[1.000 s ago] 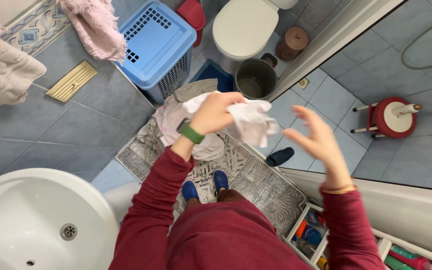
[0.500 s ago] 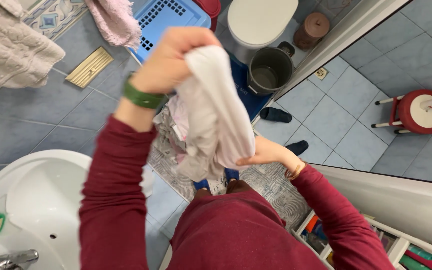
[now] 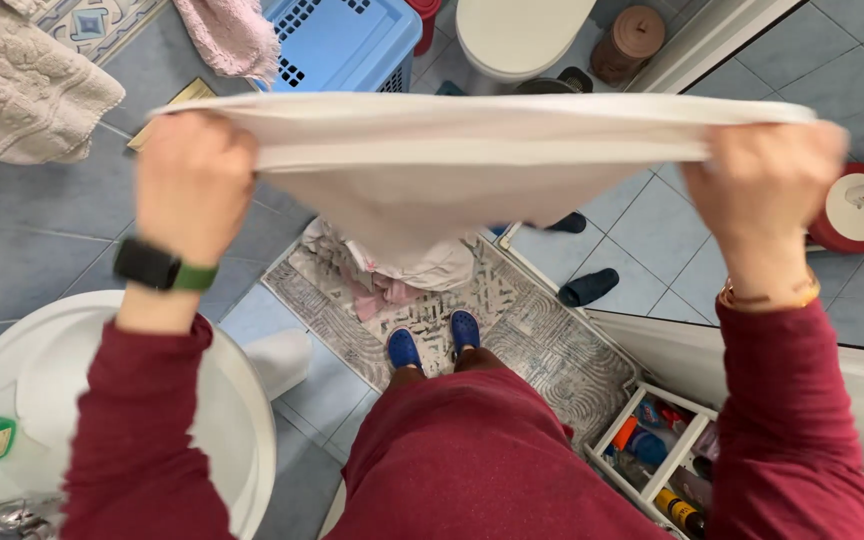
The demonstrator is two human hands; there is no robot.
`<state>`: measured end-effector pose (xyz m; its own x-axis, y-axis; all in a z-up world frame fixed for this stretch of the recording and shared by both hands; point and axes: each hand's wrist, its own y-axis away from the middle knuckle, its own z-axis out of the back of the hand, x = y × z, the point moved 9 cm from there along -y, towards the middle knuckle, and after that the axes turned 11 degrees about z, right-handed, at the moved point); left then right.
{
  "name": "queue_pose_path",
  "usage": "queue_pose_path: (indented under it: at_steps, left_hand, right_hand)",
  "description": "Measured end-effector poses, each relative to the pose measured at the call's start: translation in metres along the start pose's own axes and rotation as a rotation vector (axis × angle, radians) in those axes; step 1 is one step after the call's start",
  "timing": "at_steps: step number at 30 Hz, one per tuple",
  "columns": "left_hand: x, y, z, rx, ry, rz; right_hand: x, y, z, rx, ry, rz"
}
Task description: The person stands in a tiled bathroom next to a pile of laundry on the floor and picks up towels and garments one at a time, folding each item by hand and setting it back on the pile. A washing machine is visible through an open door, and the person handles white and pink towels and cloths throughout.
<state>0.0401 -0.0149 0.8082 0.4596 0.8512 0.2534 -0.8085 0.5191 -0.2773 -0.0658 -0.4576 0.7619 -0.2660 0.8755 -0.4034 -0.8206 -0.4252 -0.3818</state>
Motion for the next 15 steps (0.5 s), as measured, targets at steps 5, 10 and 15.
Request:
queue_pose_path:
  at_steps: [5, 10, 15]
  left_hand:
    - [-0.003, 0.073, -0.051, 0.007, 0.227, 0.273]
    - [-0.079, 0.212, -0.273, 0.672, 0.246, 0.102]
    - [-0.094, 0.189, -0.227, 0.591, 0.387, 0.124]
  right_hand:
    - [0.024, 0.054, 0.025, -0.247, 0.091, -0.129]
    - [0.151, 0.134, -0.131, 0.523, -0.536, 0.200]
    - [0.130, 0.121, -0.085, 0.362, -0.455, 0.155]
